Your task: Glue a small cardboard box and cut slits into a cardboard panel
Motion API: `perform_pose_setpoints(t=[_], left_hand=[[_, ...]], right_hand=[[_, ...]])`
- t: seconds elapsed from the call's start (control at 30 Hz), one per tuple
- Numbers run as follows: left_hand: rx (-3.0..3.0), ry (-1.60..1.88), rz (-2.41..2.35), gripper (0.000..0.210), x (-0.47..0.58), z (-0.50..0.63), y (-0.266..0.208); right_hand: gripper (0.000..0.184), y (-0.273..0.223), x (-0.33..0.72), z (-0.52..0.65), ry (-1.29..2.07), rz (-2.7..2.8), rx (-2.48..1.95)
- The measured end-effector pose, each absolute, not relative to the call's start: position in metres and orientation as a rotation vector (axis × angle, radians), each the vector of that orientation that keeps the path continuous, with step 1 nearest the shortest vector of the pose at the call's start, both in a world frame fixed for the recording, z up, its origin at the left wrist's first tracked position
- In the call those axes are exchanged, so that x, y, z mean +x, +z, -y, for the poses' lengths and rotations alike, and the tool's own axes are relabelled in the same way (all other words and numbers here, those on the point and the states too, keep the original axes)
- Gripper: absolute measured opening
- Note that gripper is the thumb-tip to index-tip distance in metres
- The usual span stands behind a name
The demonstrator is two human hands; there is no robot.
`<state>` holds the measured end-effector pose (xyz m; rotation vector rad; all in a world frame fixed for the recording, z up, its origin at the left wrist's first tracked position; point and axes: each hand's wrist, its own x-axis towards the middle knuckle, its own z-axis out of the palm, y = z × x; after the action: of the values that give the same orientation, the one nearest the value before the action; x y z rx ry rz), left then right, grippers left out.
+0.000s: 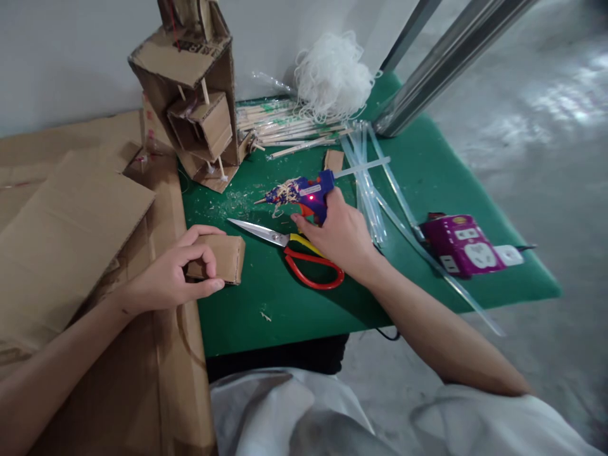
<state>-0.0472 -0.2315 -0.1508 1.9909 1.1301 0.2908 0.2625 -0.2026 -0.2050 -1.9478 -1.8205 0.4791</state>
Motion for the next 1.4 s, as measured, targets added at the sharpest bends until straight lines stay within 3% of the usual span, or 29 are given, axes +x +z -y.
perform_pose_setpoints(t=[0.47,1.4], left_hand=[[2.018,0.305,-1.104,0.023,-0.0501,0.2335,-0.153],[2.092,0.377,-1.108,0.023,-0.05,0.2362,-0.1598]], right_hand=[[0.052,-0.2024,0.2582,0.2067,0.535,2.001,-1.892],[0.039,-0.2062,0.2601,0.2058,0.545,1.938,-1.834]])
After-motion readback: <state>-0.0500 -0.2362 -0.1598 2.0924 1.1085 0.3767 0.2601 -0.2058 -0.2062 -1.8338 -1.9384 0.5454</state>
